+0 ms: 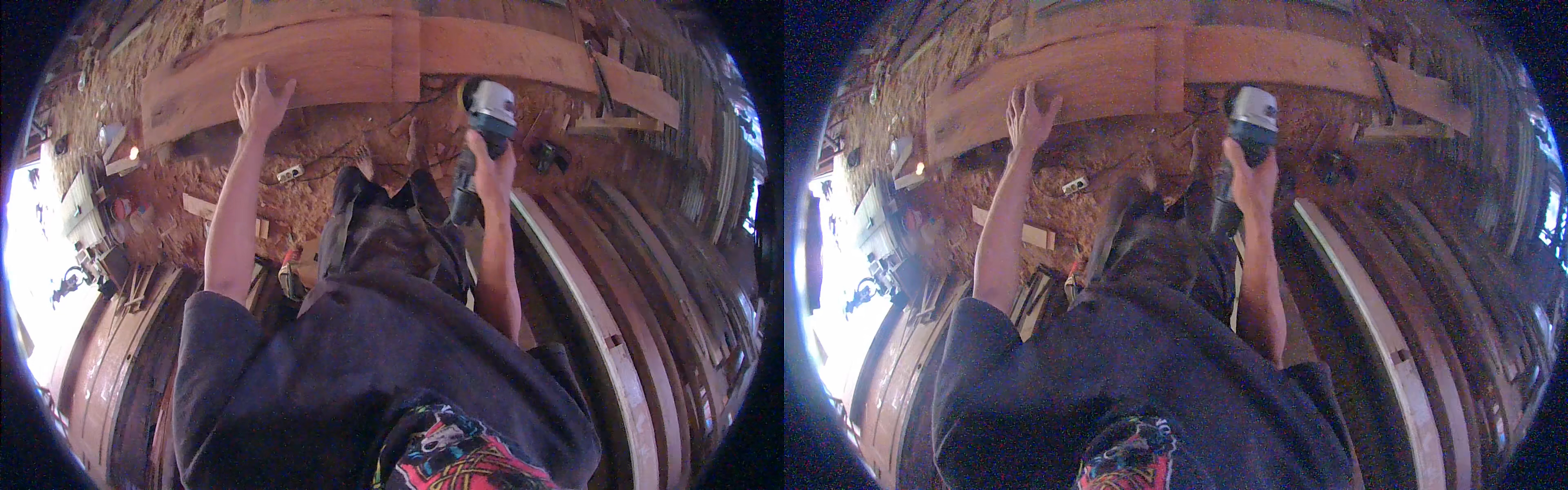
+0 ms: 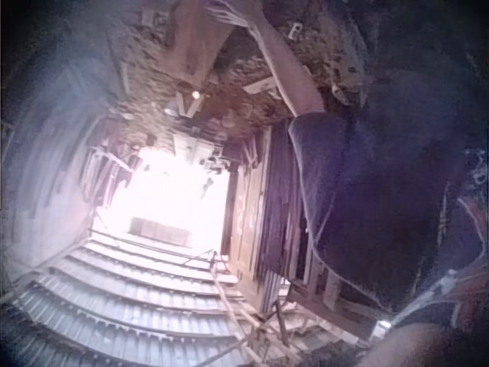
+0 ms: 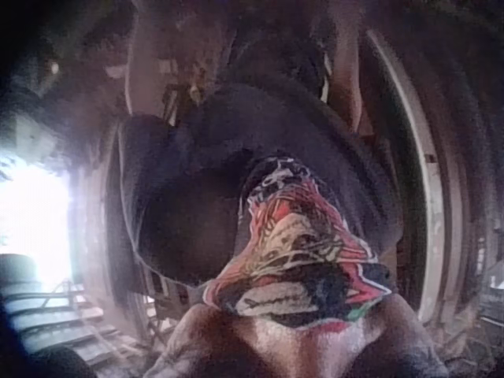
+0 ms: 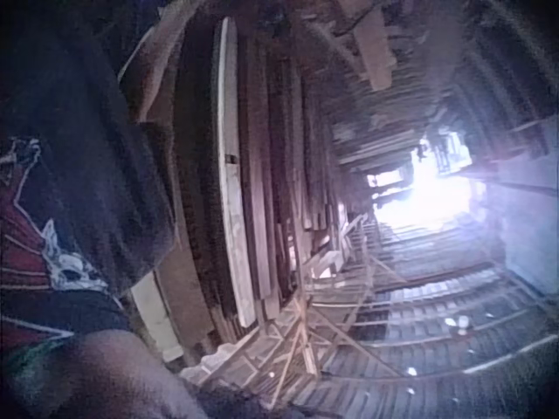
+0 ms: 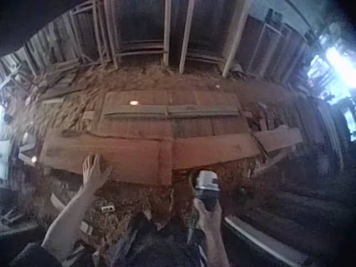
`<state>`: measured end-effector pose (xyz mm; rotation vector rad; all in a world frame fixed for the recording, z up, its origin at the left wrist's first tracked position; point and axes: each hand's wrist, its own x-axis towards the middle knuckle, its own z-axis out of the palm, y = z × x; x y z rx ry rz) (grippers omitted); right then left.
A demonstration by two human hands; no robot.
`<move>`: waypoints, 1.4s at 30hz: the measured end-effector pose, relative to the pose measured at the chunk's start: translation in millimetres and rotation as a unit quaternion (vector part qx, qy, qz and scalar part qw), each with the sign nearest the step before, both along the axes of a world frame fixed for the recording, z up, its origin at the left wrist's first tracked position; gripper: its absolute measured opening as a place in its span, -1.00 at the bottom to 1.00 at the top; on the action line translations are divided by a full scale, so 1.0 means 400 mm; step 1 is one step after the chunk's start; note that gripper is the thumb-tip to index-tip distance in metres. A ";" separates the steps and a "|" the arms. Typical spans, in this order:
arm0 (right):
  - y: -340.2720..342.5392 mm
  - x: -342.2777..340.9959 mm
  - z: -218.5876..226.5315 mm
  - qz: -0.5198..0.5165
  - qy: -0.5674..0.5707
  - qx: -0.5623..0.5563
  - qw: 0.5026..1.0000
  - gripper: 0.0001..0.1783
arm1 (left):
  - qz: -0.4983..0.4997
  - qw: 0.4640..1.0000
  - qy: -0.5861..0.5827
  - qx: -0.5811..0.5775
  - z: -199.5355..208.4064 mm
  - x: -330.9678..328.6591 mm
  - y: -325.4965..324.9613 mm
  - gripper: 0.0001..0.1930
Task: The person uses an orbital sander to smooth the surface of a wooden plank. They hold the plank with one hand and operate the sander with the other, moving it along the length of the wood. The person occasionally repositions the plank to access different areas.
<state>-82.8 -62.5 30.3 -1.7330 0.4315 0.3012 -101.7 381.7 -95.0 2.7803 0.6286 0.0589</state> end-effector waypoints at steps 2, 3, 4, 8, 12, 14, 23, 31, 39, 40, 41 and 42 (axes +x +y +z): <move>0.064 0.009 0.010 0.054 0.021 -0.019 0.998 -0.49 | 0.037 0.995 0.088 0.006 0.012 0.046 -0.017 0.19; 0.089 0.012 0.007 0.081 0.032 -0.029 0.996 -0.47 | 0.056 0.990 0.133 0.008 0.010 0.062 -0.020 0.28; 0.106 0.012 -0.010 0.092 0.021 -0.072 0.993 -0.45 | 0.054 0.988 0.143 -0.001 0.001 0.070 -0.016 0.33; 0.148 -0.004 -0.097 0.125 -0.024 -0.133 0.983 -0.39 | 0.048 0.985 0.165 -0.024 -0.005 0.074 -0.010 0.46; 0.172 -0.009 -0.099 0.138 0.019 -0.148 0.979 -0.24 | 0.049 0.982 0.178 -0.037 0.005 0.080 -0.018 0.50; 0.168 -0.009 -0.099 0.136 0.036 -0.158 0.977 -0.15 | 0.047 0.984 0.168 -0.042 0.014 0.080 -0.034 0.51; 0.183 -0.007 -0.125 0.144 0.054 -0.172 0.973 -0.10 | 0.053 0.983 0.169 -0.042 0.012 0.080 -0.026 0.51; 0.196 -0.009 -0.106 0.137 0.045 -0.186 0.972 -0.16 | 0.053 0.984 0.163 -0.041 0.013 0.082 -0.035 0.51; 0.177 0.045 -0.123 0.090 0.013 -0.166 0.982 -0.35 | 0.051 0.986 0.153 -0.037 0.001 0.079 -0.031 0.50; 0.177 0.048 -0.133 0.096 0.018 -0.167 0.981 -0.35 | 0.052 0.986 0.152 -0.035 0.001 0.079 -0.032 0.50; 0.184 0.036 -0.144 0.092 -0.020 -0.206 0.974 -0.33 | 0.053 0.987 0.150 -0.033 0.001 0.079 -0.032 0.50; 0.192 0.035 -0.138 0.104 -0.009 -0.209 0.972 -0.33 | 0.054 0.987 0.149 -0.031 0.004 0.080 -0.033 0.50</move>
